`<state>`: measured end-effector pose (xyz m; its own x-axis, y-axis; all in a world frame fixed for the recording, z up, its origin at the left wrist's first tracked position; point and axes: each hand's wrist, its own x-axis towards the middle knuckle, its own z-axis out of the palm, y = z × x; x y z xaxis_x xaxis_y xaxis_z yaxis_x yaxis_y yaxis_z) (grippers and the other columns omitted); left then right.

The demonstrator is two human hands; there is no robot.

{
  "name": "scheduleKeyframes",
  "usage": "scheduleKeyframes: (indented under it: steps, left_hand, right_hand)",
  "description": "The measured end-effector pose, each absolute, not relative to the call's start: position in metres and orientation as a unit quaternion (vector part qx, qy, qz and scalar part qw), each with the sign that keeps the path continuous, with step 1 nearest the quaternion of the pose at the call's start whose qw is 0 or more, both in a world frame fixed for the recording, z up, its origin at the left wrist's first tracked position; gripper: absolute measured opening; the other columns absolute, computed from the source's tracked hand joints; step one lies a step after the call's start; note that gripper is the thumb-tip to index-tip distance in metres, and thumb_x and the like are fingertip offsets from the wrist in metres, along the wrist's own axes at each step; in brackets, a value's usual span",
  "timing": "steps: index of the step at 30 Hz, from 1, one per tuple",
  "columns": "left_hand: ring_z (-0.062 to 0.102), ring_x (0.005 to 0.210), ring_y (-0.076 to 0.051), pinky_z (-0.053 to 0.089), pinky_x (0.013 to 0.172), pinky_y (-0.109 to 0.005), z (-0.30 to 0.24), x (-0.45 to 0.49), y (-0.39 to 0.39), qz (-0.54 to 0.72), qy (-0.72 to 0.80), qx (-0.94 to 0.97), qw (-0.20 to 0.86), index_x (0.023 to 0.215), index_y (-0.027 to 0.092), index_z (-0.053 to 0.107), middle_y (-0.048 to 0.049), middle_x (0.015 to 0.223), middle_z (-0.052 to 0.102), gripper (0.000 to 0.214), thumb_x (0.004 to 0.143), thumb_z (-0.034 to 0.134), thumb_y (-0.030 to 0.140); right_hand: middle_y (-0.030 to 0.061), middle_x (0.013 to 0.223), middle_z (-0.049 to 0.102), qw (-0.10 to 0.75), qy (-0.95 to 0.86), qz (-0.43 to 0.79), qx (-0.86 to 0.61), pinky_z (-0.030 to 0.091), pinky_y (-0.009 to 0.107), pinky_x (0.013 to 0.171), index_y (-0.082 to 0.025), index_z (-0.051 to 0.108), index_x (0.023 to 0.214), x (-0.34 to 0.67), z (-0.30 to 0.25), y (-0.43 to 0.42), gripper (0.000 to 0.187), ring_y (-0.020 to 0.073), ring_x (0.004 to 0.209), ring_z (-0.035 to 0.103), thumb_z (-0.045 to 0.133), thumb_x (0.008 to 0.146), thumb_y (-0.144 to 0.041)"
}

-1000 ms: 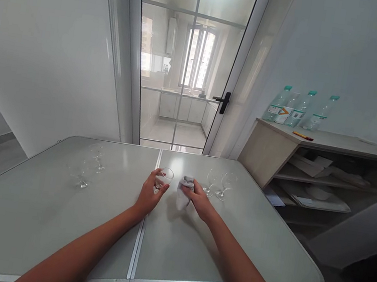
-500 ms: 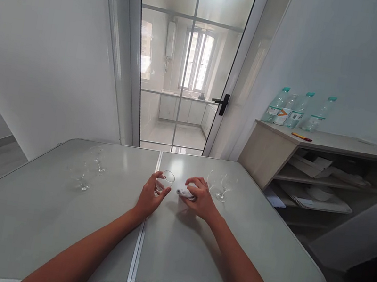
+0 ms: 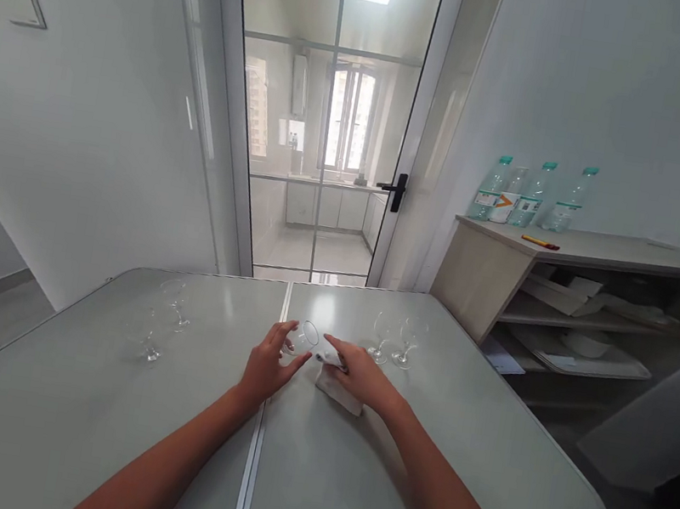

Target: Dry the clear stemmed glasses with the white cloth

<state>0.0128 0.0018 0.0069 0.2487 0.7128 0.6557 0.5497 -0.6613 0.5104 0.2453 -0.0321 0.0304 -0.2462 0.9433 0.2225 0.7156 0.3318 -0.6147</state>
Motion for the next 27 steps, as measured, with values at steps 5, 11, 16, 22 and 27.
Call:
scheduleKeyframes:
  steps: [5, 11, 16, 22, 27]
  left_hand:
    - [0.069, 0.078, -0.015, 0.057, 0.063, -0.027, 0.004, 0.013, 0.002, 0.453, 0.402, 0.793, 0.059, 0.134, 0.028, 0.048, -0.0057, 0.120, 0.063, 0.050, 0.090, 0.067, 0.043]
    - [0.069, 0.078, -0.016, 0.057, 0.063, -0.027, 0.004, 0.012, 0.002, 0.450, 0.381, 0.807, 0.033, 0.136, 0.028, 0.050, -0.0074, 0.120, 0.063, 0.050, 0.091, 0.067, 0.043]
    - [0.069, 0.077, -0.015, 0.057, 0.063, -0.027, 0.004, 0.011, 0.004, 0.454, 0.382, 0.804, 0.029, 0.135, 0.028, 0.051, -0.0075, 0.120, 0.064, 0.049, 0.091, 0.067, 0.042]
    - [0.070, 0.075, -0.015, 0.056, 0.060, -0.027, 0.003, 0.013, 0.002, 0.435, 0.376, 0.818, 0.017, 0.136, 0.029, 0.050, -0.0070, 0.121, 0.065, 0.051, 0.090, 0.067, 0.042]
    - [0.070, 0.075, -0.015, 0.055, 0.060, -0.027, 0.003, 0.014, 0.002, 0.418, 0.382, 0.824, 0.002, 0.137, 0.029, 0.047, -0.0081, 0.121, 0.065, 0.051, 0.092, 0.065, 0.043]
  right_hand:
    - [0.0064, 0.096, 0.067, 0.278, -0.706, 0.088, -0.645, 0.045, 0.031, 0.074, -0.023, 0.064, 0.118, 0.254, 0.035, -0.029, 0.046, 0.0236, 0.083, 0.065, 0.082, 0.077, -0.032]
    - [0.0044, 0.125, 0.055, 0.278, -0.802, 0.131, -0.511, 0.048, 0.029, 0.078, -0.030, 0.056, 0.127, 0.260, 0.042, -0.033, 0.053, 0.0187, 0.093, 0.065, 0.073, 0.079, -0.016]
    - [0.0071, 0.100, 0.067, 0.149, -0.755, 0.087, -0.632, 0.043, 0.029, 0.072, -0.021, 0.065, 0.096, 0.264, 0.029, -0.028, 0.029, 0.0247, 0.091, 0.067, 0.077, 0.071, -0.017]
    - [0.0135, 0.089, 0.072, 0.112, -0.696, 0.105, -0.702, 0.038, 0.029, 0.062, -0.018, 0.069, 0.085, 0.270, 0.017, -0.030, 0.026, 0.0285, 0.082, 0.068, 0.081, 0.069, -0.033]
    - [0.0048, 0.086, 0.072, 0.178, -0.701, 0.131, -0.678, 0.036, 0.025, 0.060, -0.022, 0.067, 0.090, 0.262, 0.026, -0.030, 0.012, 0.0195, 0.075, 0.065, 0.066, 0.079, -0.026]
